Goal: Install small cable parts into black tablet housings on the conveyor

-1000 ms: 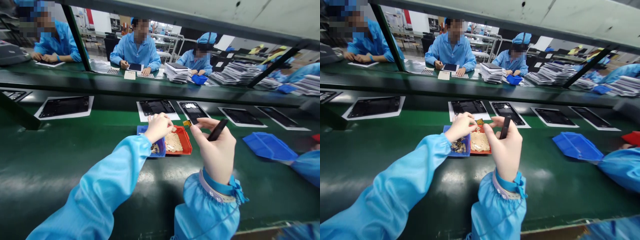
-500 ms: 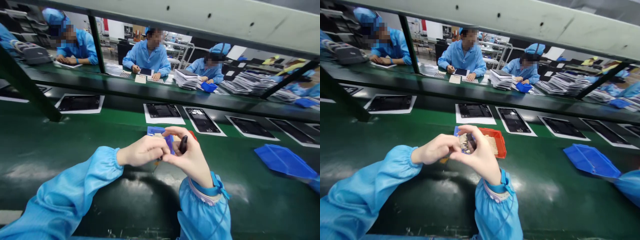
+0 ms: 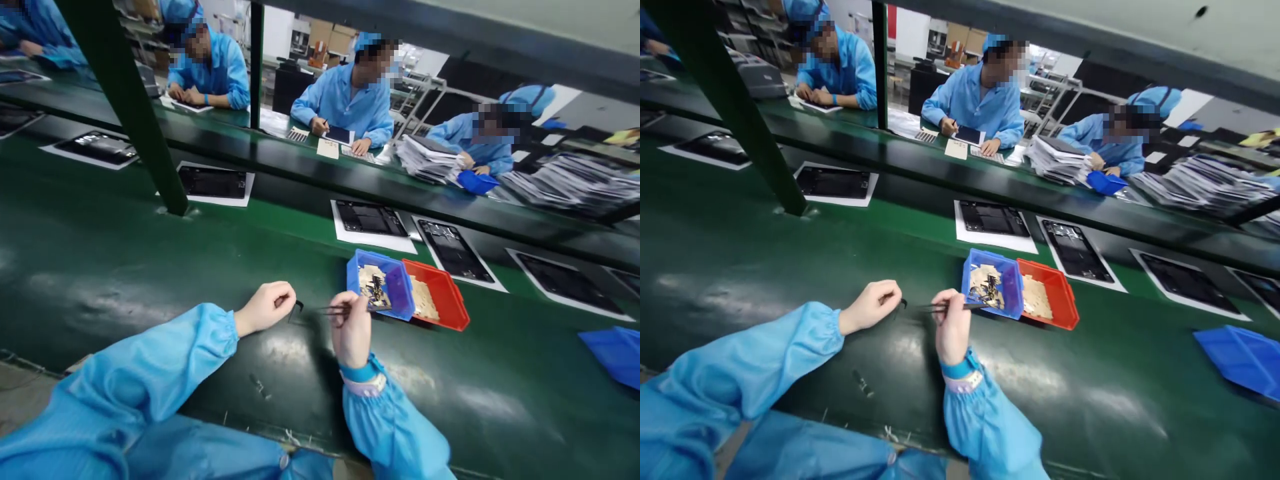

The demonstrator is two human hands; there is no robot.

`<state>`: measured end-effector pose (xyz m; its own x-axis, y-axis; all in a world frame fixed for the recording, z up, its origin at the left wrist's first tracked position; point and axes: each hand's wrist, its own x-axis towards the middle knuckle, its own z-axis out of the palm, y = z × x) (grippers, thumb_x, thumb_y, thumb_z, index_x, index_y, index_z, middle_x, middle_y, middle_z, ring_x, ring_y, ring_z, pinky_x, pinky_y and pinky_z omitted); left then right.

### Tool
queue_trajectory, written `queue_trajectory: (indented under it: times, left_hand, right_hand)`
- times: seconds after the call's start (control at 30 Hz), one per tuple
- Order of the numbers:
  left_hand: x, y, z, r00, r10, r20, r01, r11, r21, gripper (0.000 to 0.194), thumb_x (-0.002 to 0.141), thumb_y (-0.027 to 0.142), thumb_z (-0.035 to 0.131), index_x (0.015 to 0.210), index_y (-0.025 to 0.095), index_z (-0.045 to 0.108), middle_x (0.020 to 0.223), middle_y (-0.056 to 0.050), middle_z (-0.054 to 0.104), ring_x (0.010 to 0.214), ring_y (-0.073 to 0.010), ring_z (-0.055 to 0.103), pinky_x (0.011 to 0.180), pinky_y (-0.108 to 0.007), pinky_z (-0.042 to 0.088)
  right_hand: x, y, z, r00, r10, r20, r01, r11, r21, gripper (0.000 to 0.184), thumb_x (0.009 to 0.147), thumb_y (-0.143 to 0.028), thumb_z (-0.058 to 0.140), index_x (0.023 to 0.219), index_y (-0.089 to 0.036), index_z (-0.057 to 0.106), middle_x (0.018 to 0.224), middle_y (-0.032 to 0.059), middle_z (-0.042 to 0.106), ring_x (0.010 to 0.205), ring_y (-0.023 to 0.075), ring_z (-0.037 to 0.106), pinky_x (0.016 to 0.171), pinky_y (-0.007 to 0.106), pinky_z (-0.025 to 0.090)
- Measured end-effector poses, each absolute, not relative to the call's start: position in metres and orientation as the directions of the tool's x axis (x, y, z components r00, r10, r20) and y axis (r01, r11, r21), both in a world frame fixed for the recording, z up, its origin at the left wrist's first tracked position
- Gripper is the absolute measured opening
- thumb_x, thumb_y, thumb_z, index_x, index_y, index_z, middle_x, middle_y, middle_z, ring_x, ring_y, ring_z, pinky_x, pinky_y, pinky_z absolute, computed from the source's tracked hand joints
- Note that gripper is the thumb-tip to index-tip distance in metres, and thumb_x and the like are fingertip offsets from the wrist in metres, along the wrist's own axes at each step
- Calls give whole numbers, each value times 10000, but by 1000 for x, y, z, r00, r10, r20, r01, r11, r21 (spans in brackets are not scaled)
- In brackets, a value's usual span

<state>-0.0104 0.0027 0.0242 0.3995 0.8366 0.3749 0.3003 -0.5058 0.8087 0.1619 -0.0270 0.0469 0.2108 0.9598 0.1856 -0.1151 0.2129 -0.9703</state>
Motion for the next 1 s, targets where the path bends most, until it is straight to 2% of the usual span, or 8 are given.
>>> queue_trajectory:
  times: [0.03, 0.1, 0.2, 0.3, 0.4, 0.63, 0.77, 1.0]
  left_hand:
    - [-10, 3, 18, 388, 847, 363, 301, -489, 819, 207, 820, 175, 431, 617, 167, 476, 587, 32, 427, 535, -94, 396, 525, -219, 314]
    - [-10, 4, 13, 385, 857, 343, 290, -465, 836, 171, 789, 150, 463, 619, 166, 478, 583, 43, 413, 525, -85, 379, 511, -209, 301]
    - [-12, 5, 13, 385, 872, 302, 268, -419, 868, 158, 773, 128, 478, 619, 164, 478, 591, 47, 413, 531, -78, 376, 510, -201, 297]
    - [-16, 6, 16, 377, 886, 268, 242, -374, 895, 160, 771, 119, 480, 618, 163, 472, 588, 49, 404, 525, -76, 363, 502, -200, 286]
    - [-18, 7, 18, 408, 876, 257, 207, -363, 909, 165, 786, 134, 477, 624, 165, 479, 598, 41, 426, 539, -82, 385, 509, -203, 300]
    - [-19, 6, 24, 513, 805, 299, 141, -423, 895, 185, 792, 127, 472, 612, 170, 482, 606, 22, 460, 585, -99, 427, 560, -218, 338]
    - [-19, 6, 21, 515, 808, 287, 132, -405, 905, 178, 768, 111, 475, 601, 172, 472, 598, 26, 459, 565, -92, 420, 534, -209, 332]
    - [-20, 7, 17, 495, 798, 343, 89, -439, 894, 176, 756, 91, 485, 599, 172, 469, 584, 33, 459, 546, -81, 407, 535, -204, 335]
  right_hand:
    - [158, -28, 37, 217, 962, 163, -105, 189, -976, 339, 867, -481, 465, 699, -202, 560, 470, -66, 377, 396, 86, 357, 396, 224, 311]
    - [154, -32, 22, 211, 969, 132, -85, 153, -985, 182, 804, -385, 609, 817, -205, 592, 533, -51, 490, 454, 100, 464, 454, 236, 394]
    - [156, -40, 12, 207, 973, 100, -9, 104, -995, 219, 775, -318, 655, 962, -211, 615, 726, 6, 627, 604, 143, 591, 599, 295, 498]
    - [159, -44, 12, 209, 970, 124, 151, 93, -984, 188, 786, -308, 634, 950, -216, 636, 842, 32, 649, 671, 161, 621, 659, 319, 523]
    - [160, -44, 13, 176, 975, 138, 253, 91, -963, 159, 786, -304, 631, 918, -217, 641, 871, 40, 647, 737, 181, 624, 703, 337, 521]
    - [163, -45, 7, 115, 988, 101, 7, 100, -995, 154, 844, -365, 548, 886, -225, 595, 709, 5, 616, 625, 152, 595, 607, 302, 489]
    - [166, -47, 5, 95, 993, 67, -2, 68, -998, 187, 836, -390, 547, 891, -222, 609, 718, 15, 618, 621, 160, 596, 593, 306, 487]
    - [165, -48, 8, 108, 987, 122, -15, 125, -992, 136, 833, -344, 565, 875, -228, 623, 712, -1, 606, 615, 143, 579, 587, 283, 472]
